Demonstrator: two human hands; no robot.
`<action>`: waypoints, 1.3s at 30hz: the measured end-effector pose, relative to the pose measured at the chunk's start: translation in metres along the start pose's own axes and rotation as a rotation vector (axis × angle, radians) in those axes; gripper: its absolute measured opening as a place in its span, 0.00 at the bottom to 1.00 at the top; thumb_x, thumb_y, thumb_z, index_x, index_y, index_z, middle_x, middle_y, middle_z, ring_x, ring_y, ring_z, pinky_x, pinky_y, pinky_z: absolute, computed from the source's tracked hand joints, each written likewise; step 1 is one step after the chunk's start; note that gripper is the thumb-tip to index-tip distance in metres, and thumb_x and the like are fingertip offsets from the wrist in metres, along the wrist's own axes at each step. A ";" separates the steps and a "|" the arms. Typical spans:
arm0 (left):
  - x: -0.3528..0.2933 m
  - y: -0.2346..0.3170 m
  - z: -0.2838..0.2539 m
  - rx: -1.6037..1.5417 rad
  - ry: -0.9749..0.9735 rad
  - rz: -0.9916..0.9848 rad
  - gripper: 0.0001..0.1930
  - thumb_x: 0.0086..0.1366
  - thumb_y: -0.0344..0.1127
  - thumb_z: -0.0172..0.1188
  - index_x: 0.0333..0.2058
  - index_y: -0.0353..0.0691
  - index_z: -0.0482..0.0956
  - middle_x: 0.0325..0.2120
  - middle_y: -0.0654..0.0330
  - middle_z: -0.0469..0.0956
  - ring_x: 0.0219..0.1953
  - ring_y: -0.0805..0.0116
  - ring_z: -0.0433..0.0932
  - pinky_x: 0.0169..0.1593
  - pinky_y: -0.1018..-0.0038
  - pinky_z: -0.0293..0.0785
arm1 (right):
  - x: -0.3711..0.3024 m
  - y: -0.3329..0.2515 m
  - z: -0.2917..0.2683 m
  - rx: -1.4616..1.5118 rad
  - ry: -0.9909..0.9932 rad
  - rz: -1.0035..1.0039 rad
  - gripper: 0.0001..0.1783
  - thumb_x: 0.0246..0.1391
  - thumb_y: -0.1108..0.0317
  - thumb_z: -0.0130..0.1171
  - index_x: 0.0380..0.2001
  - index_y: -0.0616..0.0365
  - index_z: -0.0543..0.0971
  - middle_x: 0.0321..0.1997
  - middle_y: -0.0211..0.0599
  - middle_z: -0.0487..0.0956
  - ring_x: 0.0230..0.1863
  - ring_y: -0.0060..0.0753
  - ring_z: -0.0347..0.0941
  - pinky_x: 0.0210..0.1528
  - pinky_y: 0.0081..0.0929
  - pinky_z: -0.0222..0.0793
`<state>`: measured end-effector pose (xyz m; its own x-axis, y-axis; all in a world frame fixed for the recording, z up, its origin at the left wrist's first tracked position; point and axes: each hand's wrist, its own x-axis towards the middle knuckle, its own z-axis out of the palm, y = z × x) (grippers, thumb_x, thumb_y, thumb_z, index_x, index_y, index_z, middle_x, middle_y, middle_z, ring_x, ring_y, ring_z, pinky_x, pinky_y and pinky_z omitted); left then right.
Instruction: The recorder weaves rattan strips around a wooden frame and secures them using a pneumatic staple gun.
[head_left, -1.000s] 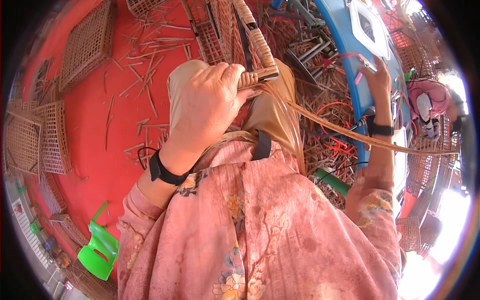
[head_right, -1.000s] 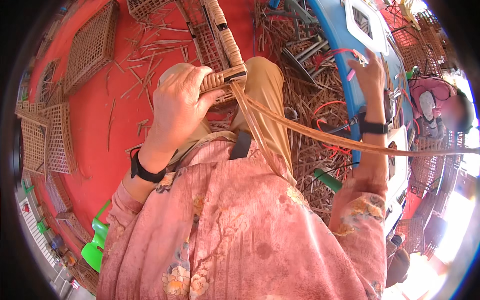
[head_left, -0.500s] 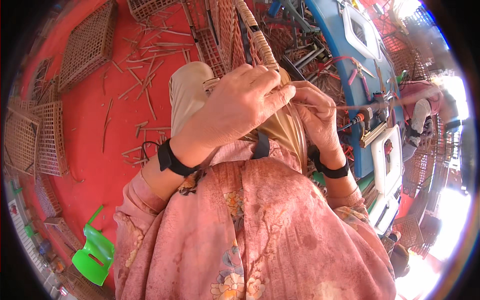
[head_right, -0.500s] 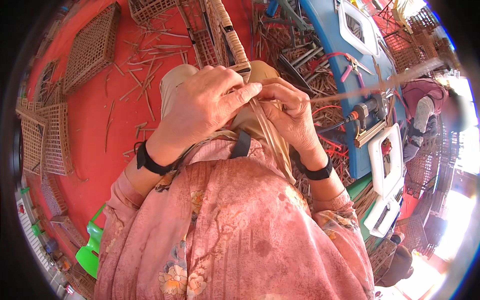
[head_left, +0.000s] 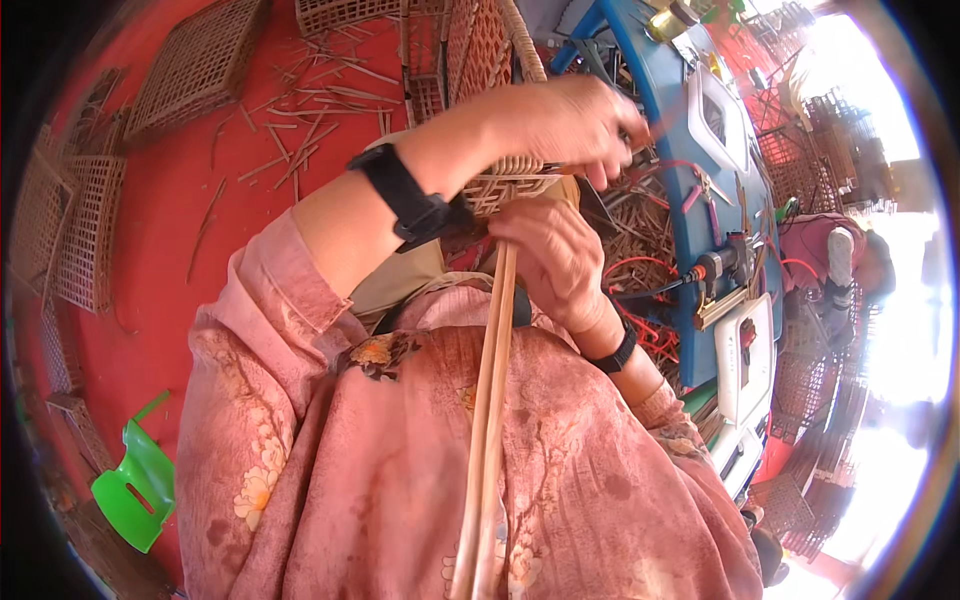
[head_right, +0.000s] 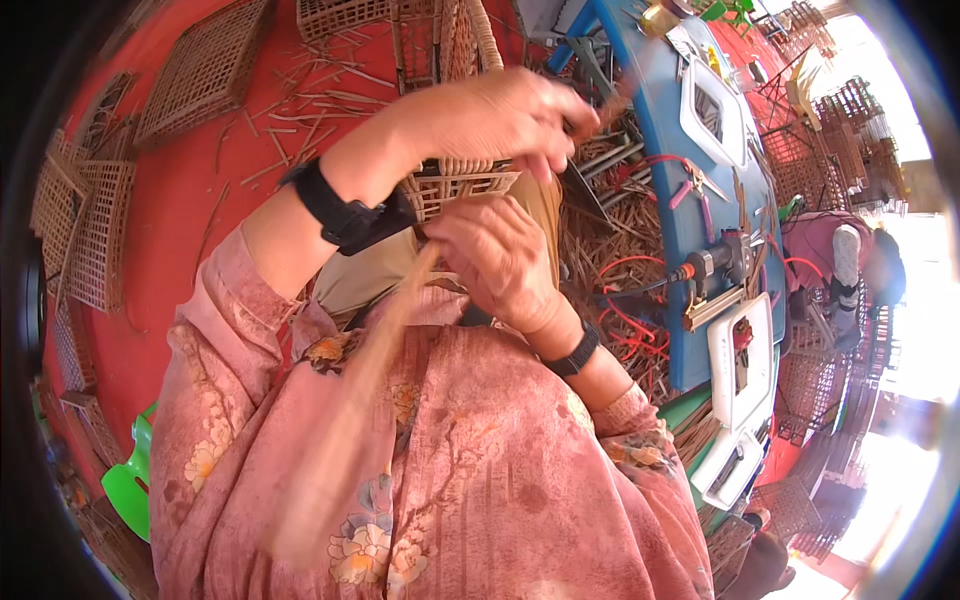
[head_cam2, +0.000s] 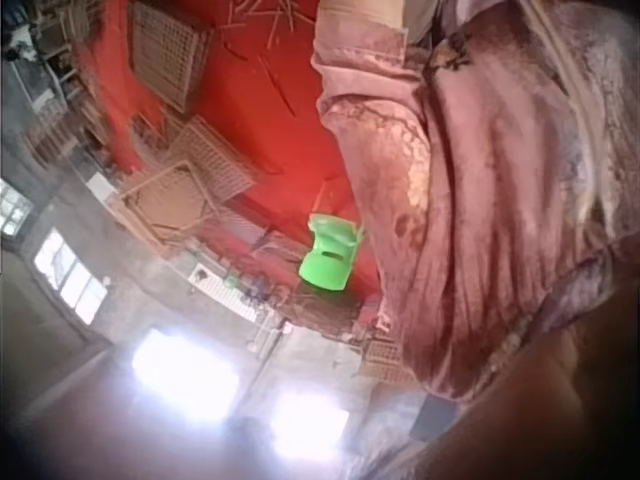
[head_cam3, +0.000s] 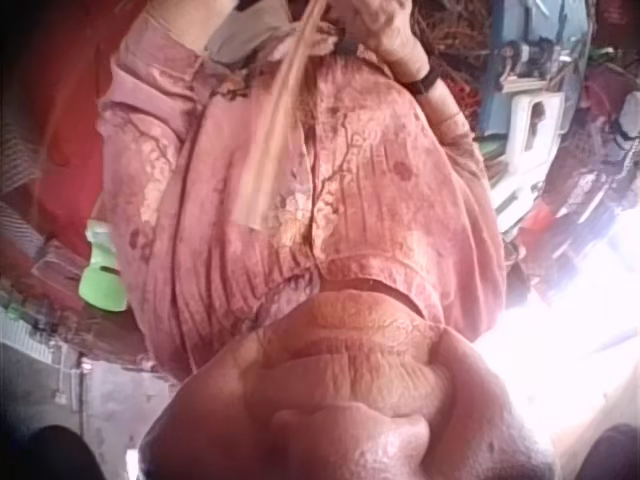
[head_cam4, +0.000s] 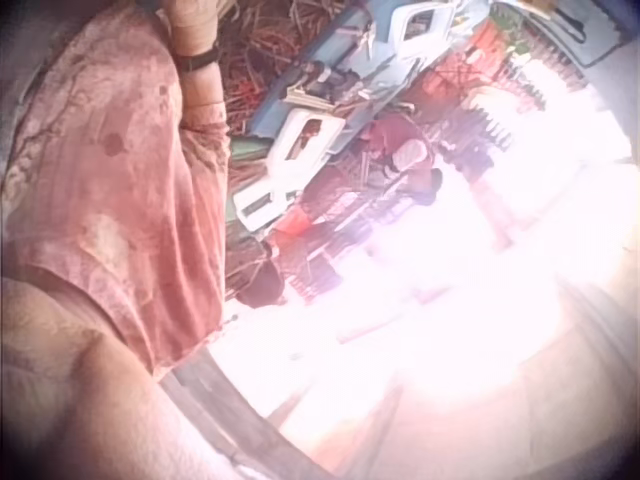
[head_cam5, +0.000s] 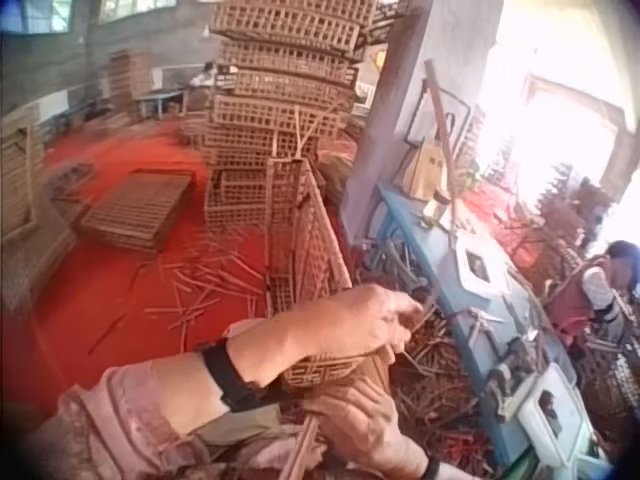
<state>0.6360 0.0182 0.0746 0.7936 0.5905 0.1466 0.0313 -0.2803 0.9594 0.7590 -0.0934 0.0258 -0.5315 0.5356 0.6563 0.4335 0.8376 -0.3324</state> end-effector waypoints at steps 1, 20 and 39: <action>-0.007 -0.004 -0.008 -0.111 0.122 -0.042 0.22 0.64 0.36 0.57 0.54 0.31 0.71 0.32 0.54 0.81 0.30 0.72 0.81 0.37 0.78 0.77 | 0.006 0.000 0.003 0.068 0.045 0.090 0.13 0.44 0.75 0.65 0.36 0.58 0.79 0.35 0.37 0.79 0.38 0.43 0.77 0.41 0.32 0.74; -0.081 -0.058 0.030 0.976 0.791 -0.057 0.20 0.68 0.48 0.51 0.22 0.39 0.75 0.16 0.53 0.75 0.20 0.52 0.76 0.24 0.61 0.71 | 0.054 -0.008 -0.012 1.059 0.583 0.902 0.08 0.62 0.71 0.54 0.37 0.66 0.77 0.22 0.25 0.69 0.20 0.11 0.57 0.20 0.11 0.52; -0.093 -0.045 0.032 1.143 0.825 0.020 0.18 0.66 0.43 0.55 0.19 0.42 0.75 0.14 0.57 0.75 0.18 0.60 0.75 0.26 0.67 0.71 | 0.094 0.001 -0.007 0.837 0.339 0.720 0.09 0.61 0.70 0.54 0.34 0.66 0.78 0.22 0.31 0.75 0.21 0.20 0.71 0.24 0.18 0.69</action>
<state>0.5806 -0.0482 0.0106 0.2335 0.7347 0.6370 0.8096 -0.5097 0.2911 0.7146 -0.0428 0.0916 -0.0794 0.9680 0.2381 -0.1285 0.2269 -0.9654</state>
